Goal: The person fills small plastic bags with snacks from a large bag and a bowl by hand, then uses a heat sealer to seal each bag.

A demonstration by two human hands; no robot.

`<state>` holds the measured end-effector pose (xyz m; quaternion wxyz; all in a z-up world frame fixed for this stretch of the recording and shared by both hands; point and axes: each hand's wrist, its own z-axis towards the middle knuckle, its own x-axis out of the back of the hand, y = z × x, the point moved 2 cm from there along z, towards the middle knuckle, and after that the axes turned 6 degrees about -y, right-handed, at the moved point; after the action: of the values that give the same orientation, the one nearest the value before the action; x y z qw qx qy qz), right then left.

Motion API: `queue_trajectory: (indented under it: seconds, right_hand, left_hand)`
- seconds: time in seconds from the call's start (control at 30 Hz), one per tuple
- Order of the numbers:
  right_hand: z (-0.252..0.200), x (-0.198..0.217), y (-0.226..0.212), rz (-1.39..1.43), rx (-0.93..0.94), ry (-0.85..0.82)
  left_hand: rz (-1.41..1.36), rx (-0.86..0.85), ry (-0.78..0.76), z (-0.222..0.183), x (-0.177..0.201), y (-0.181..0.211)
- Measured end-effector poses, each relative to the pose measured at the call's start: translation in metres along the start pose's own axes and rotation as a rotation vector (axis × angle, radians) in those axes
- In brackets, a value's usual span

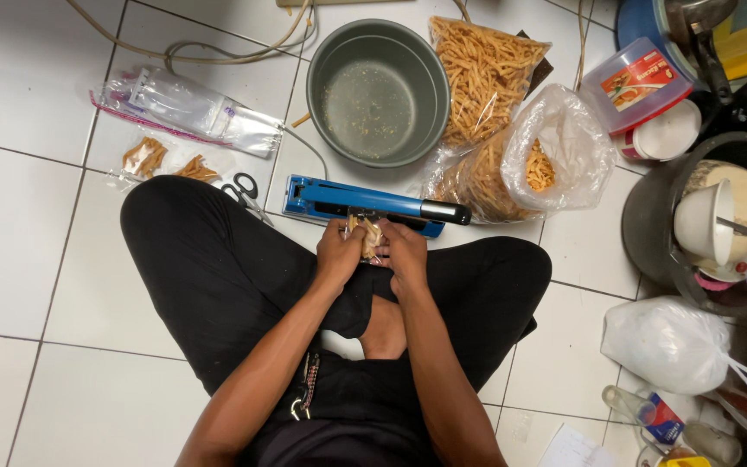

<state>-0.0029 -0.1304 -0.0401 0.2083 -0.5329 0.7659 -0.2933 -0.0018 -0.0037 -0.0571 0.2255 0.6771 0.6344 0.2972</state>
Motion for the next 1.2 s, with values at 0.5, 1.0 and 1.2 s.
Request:
queue_trajectory:
  seconds: [0.5,1.0,1.2]
  right_hand:
    - [0.002,-0.006,0.002,0.056,0.197,0.019]
    - [0.018,0.009,0.023,0.148,0.329,-0.109]
    - [0.001,0.018,0.024,0.108,0.341,-0.114]
  left_hand:
    - [-0.173,-0.078,0.053,0.016,-0.003,-0.011]
    - [-0.230,-0.140,0.003,-0.005,0.000,-0.001]
    - [-0.224,-0.158,-0.028,0.006,-0.001,-0.013]
